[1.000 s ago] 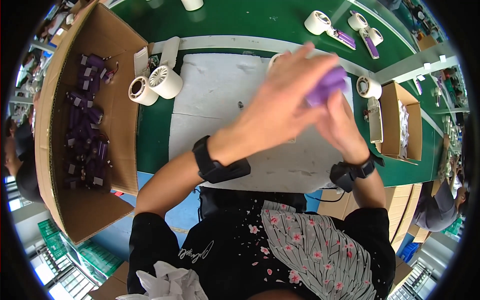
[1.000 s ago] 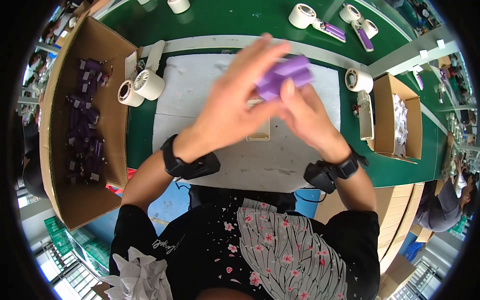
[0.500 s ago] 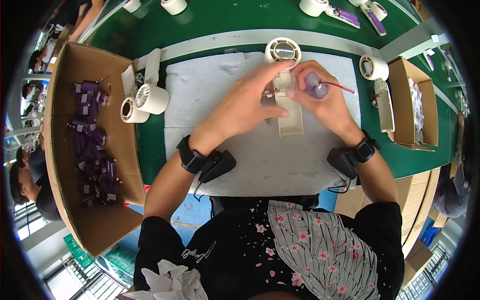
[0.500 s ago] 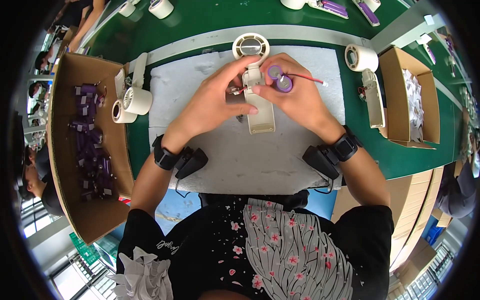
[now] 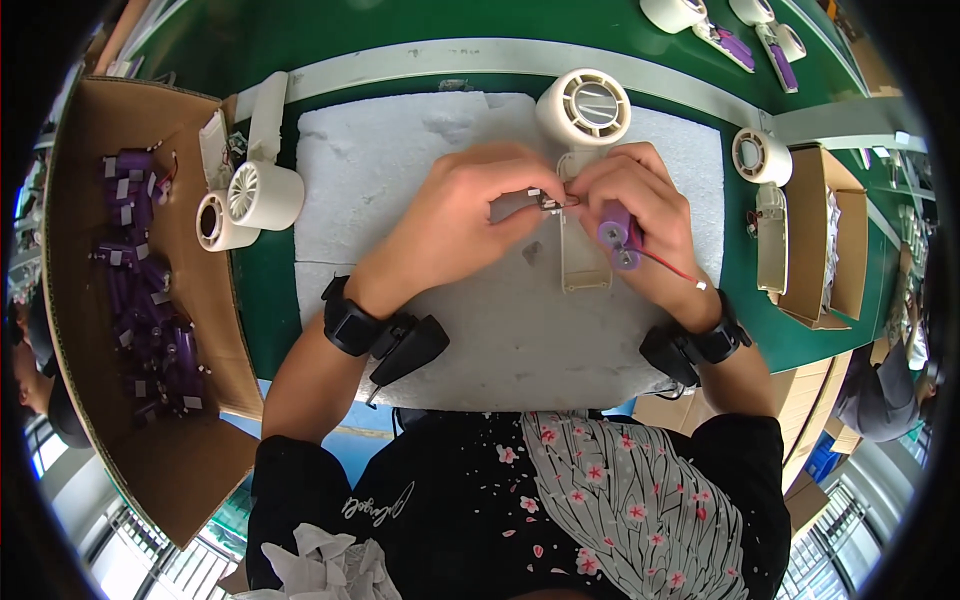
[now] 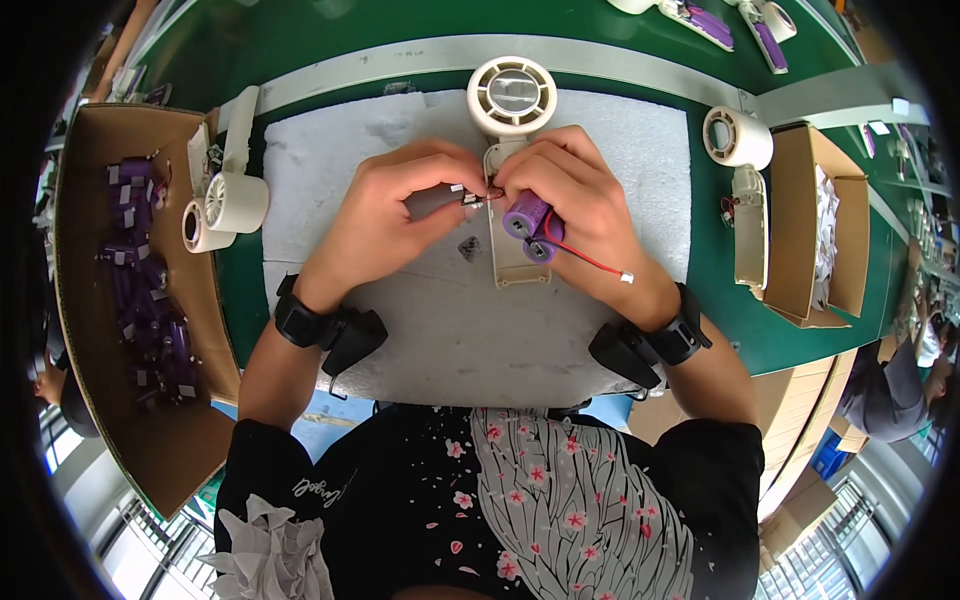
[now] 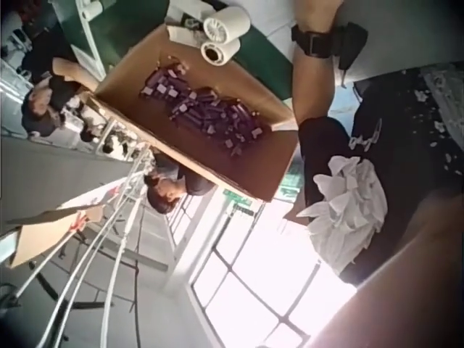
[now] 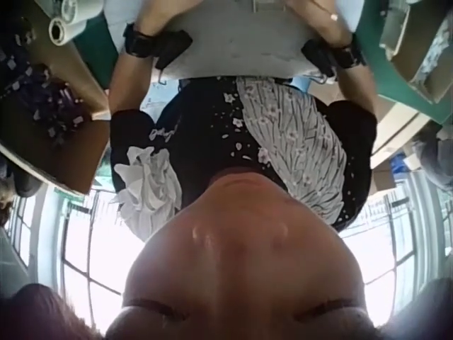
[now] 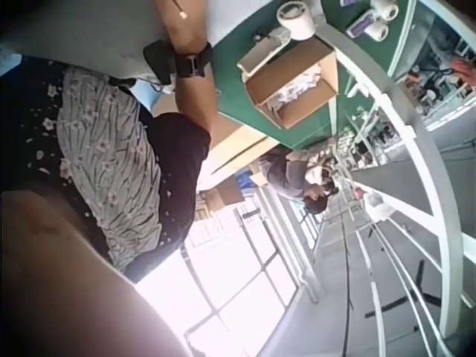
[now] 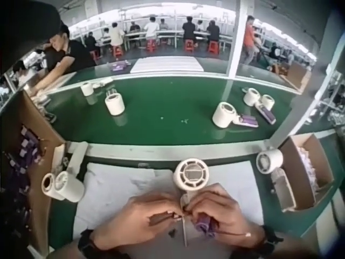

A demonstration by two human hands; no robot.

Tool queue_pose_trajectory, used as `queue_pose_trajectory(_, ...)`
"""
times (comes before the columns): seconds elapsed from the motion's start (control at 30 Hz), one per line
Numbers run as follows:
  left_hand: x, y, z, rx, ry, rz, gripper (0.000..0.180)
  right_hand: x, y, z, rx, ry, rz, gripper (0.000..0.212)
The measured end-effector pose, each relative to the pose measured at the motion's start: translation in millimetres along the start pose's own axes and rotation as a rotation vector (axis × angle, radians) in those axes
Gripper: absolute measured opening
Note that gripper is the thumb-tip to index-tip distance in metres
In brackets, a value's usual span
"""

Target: Assembling a handheld device by inserting batteries and a circuit board into its plastic housing.

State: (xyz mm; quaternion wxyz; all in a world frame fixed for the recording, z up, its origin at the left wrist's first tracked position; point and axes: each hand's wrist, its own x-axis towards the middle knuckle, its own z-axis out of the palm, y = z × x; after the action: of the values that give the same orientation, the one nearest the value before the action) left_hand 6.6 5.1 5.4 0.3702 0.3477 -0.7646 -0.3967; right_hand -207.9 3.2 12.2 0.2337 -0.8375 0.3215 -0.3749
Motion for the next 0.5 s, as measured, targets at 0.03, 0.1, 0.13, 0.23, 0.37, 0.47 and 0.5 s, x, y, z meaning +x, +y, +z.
queue_pose_trajectory(0.03, -1, 0, 0, 0.03, 0.008, 0.035, 0.023, 0, 0, 1, 0.003, -0.01, 0.003, 0.029)
queue_pose_trajectory(0.1, -1, 0, 0, 0.015, 0.016, 0.009, 0.023, 2, -3, 1, 0.017, -0.035, 0.023, 0.029)
queue_pose_trajectory(0.13, -1, 2, 1, 0.005, 0.018, -0.007, 0.024, 1, -3, 1, 0.022, -0.046, 0.032, 0.029)
queue_pose_trajectory(0.23, -1, 8, -2, -0.005, -0.001, -0.073, 0.025, -1, -3, 2, 0.039, -0.048, 0.073, 0.028)
queue_pose_trajectory(0.37, -2, 12, -5, -0.011, -0.048, -0.162, 0.027, -3, -3, 1, 0.042, -0.063, 0.09, 0.028)
queue_pose_trajectory(0.47, -1, 7, -3, -0.044, -0.051, -0.156, 0.027, -3, -4, -2, 0.038, -0.082, 0.096, 0.027)
queue_pose_trajectory(0.5, -2, 2, 0, -0.019, 0.0, -0.075, 0.026, -3, -4, -3, 0.036, -0.092, 0.102, 0.027)
